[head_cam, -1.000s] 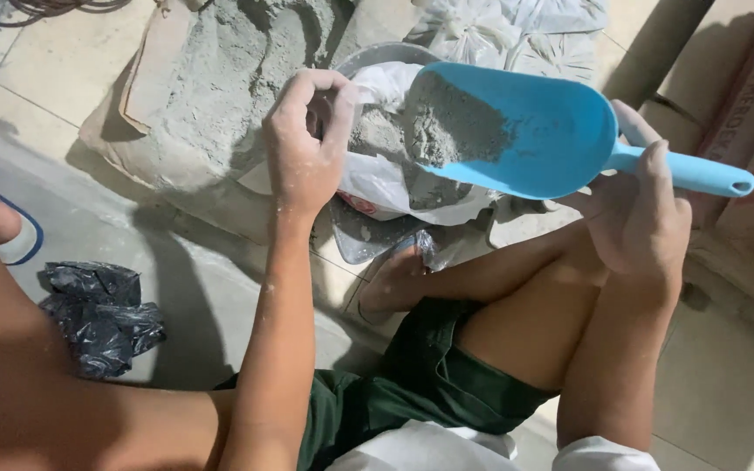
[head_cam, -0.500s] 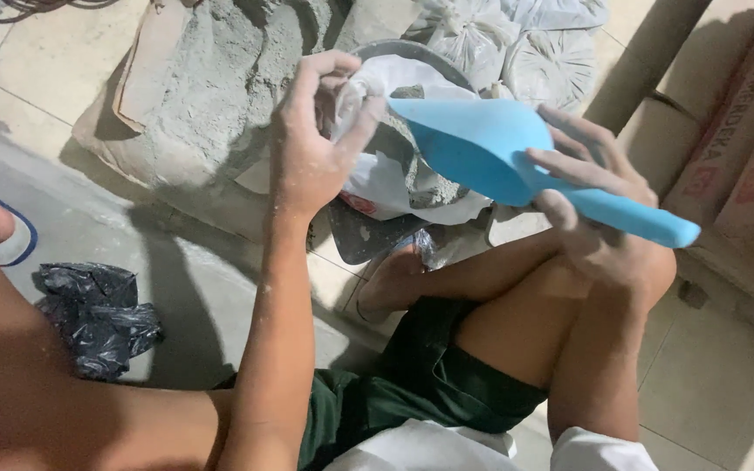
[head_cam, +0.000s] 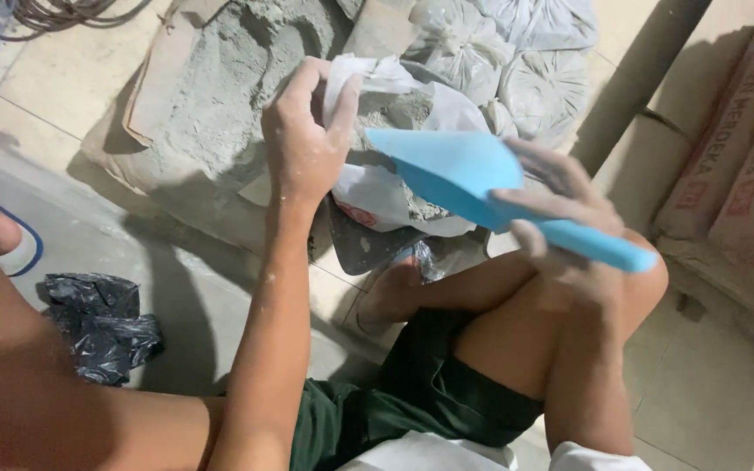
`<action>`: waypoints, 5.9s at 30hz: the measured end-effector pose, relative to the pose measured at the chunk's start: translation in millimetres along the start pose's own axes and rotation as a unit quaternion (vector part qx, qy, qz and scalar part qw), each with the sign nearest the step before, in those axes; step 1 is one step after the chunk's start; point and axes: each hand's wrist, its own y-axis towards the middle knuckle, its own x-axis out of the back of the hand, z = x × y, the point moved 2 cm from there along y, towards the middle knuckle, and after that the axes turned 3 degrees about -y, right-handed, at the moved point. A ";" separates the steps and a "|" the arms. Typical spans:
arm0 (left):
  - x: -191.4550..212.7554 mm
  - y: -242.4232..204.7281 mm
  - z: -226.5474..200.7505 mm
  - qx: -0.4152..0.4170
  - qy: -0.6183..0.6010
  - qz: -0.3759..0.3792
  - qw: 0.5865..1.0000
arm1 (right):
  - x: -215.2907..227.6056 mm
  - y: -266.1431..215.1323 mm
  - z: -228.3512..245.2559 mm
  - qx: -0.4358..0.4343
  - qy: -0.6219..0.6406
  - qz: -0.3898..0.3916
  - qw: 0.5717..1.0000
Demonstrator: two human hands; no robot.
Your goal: Scooping cement powder from a large bag into a smaller plastic bag using a blue plastic scoop.
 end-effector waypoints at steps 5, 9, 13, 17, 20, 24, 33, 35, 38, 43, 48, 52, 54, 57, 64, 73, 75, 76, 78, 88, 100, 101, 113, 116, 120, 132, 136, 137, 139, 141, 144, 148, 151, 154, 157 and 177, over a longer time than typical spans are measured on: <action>0.1 -0.8 -14.0 0.008 -0.020 -0.001 1.000 | -26.3 13.3 8.7 0.018 -0.049 0.087 0.995; -0.5 -3.7 -12.5 0.037 -0.039 -0.002 0.999 | -16.5 18.6 20.5 -0.014 0.027 0.144 0.989; 3.4 -3.9 -12.0 0.051 -0.045 0.002 0.998 | -2.5 11.0 2.2 0.046 -0.019 0.082 0.995; 7.1 -4.5 -11.8 0.057 -0.082 0.012 0.995 | -0.7 7.1 6.7 -0.032 -0.046 0.046 0.997; 8.4 -6.9 -12.8 0.055 -0.085 0.018 0.995 | -2.1 6.6 6.9 -0.052 -0.078 0.027 0.995; 13.3 -9.2 -14.3 0.067 -0.085 0.022 0.994 | -0.5 6.7 4.0 -0.041 -0.062 -0.021 0.997; 12.5 -14.4 -10.0 0.078 -0.069 0.025 0.994 | -20.5 10.4 11.6 0.008 0.010 0.088 0.996; 11.7 -16.4 -6.7 0.079 -0.063 0.021 0.995 | -14.1 9.5 4.5 0.001 0.053 0.103 0.993; 10.7 -19.7 1.9 0.097 -0.067 0.014 0.993 | -3.8 8.9 -10.6 0.037 -0.096 0.013 0.995; 7.3 -21.4 7.2 0.097 -0.074 0.029 0.992 | -24.2 21.3 14.5 0.050 -0.056 0.040 0.996; 14.1 -21.2 8.0 0.098 -0.066 0.007 0.993 | -11.8 9.2 -7.2 0.041 -0.078 0.000 0.996; 14.4 -19.2 8.8 0.085 -0.077 -0.020 0.993 | -24.6 18.9 1.1 0.099 -0.106 0.042 0.989; 11.5 -22.2 10.7 0.094 -0.093 -0.019 0.991 | -29.7 19.6 -8.9 0.093 -0.027 0.060 0.993; 11.1 -23.3 13.1 0.101 -0.114 -0.015 0.988 | -12.4 12.1 -27.9 0.077 -0.006 0.051 0.996; 31.2 -20.9 30.3 0.094 -0.132 0.003 0.987 | 24.8 -4.0 -18.5 0.046 -0.027 -0.167 0.985; 99.7 -43.4 100.1 0.203 -0.075 -0.122 0.969 | -43.2 33.0 63.6 -0.129 0.238 -0.344 0.899; 107.0 -57.1 155.4 0.246 -0.071 -0.166 0.952 | -80.1 54.7 70.9 -0.072 0.232 -0.319 0.916; 111.5 -65.3 184.1 0.287 -0.067 -0.207 0.933 | -99.3 65.6 75.7 -0.016 0.226 -0.296 0.928; 111.5 -88.6 231.8 0.335 -0.073 -0.234 0.910 | -146.7 93.4 78.1 -0.043 0.195 -0.260 0.945; 99.6 -127.0 266.5 0.516 -0.142 -0.250 0.807 | -368.6 143.9 -92.0 -0.286 0.042 -0.215 0.933; 84.0 -153.8 300.2 0.575 -0.129 -0.198 0.783 | -421.2 111.8 -143.4 -0.342 0.042 -0.232 0.909; 83.5 -152.9 295.4 0.575 -0.130 -0.197 0.783 | -420.5 111.3 -139.6 -0.342 0.041 -0.232 0.909; 83.1 -149.5 299.9 0.572 -0.144 -0.209 0.780 | -382.0 111.7 -41.9 -0.470 0.345 -0.262 0.769; 88.3 -141.8 288.3 0.559 -0.145 -0.217 0.787 | -366.6 103.5 -28.2 -0.458 0.358 -0.272 0.767; 95.2 -134.1 273.4 0.512 -0.147 -0.233 0.814 | -339.3 101.8 14.7 -0.427 0.398 -0.275 0.764; 93.3 -94.6 228.3 0.404 -0.135 -0.262 0.866 | -223.8 106.6 111.3 -0.418 0.511 -0.328 0.675; 85.9 -85.4 205.2 0.396 -0.096 -0.209 0.889 | -213.6 91.7 78.0 -0.364 0.537 -0.320 0.691; 84.4 -80.9 197.2 0.395 -0.095 -0.207 0.890 | -206.9 90.8 80.4 -0.363 0.538 -0.322 0.690; 81.7 -71.8 181.3 0.379 -0.093 -0.177 0.904 | -194.9 91.1 87.0 -0.331 0.538 -0.282 0.722; 78.5 -72.1 163.6 0.369 -0.082 -0.152 0.913 | -184.6 90.9 88.3 -0.341 0.551 -0.283 0.707; 94.9 -43.6 94.4 0.278 -0.066 -0.128 0.950 | -166.3 90.2 88.6 -0.315 0.580 -0.276 0.698; 124.0 -13.1 17.8 0.088 -0.146 -0.087 0.982 | -138.0 82.4 91.1 -0.272 0.589 -0.259 0.715; 125.5 -16.2 6.8 0.155 -0.213 -0.044 0.964 | -107.0 70.7 81.3 -0.271 0.600 -0.240 0.713; 107.7 -20.9 16.5 0.126 -0.104 -0.023 0.986 | -74.3 64.1 83.3 -0.269 0.567 -0.272 0.729; 78.3 -19.5 14.9 0.126 -0.146 0.030 0.981 | -45.4 48.8 70.2 -0.223 0.588 -0.283 0.724; -14.4 7.1 -5.5 0.030 -0.033 0.067 0.997 | 7.3 -30.3 -12.1 -0.257 0.074 -0.169 0.949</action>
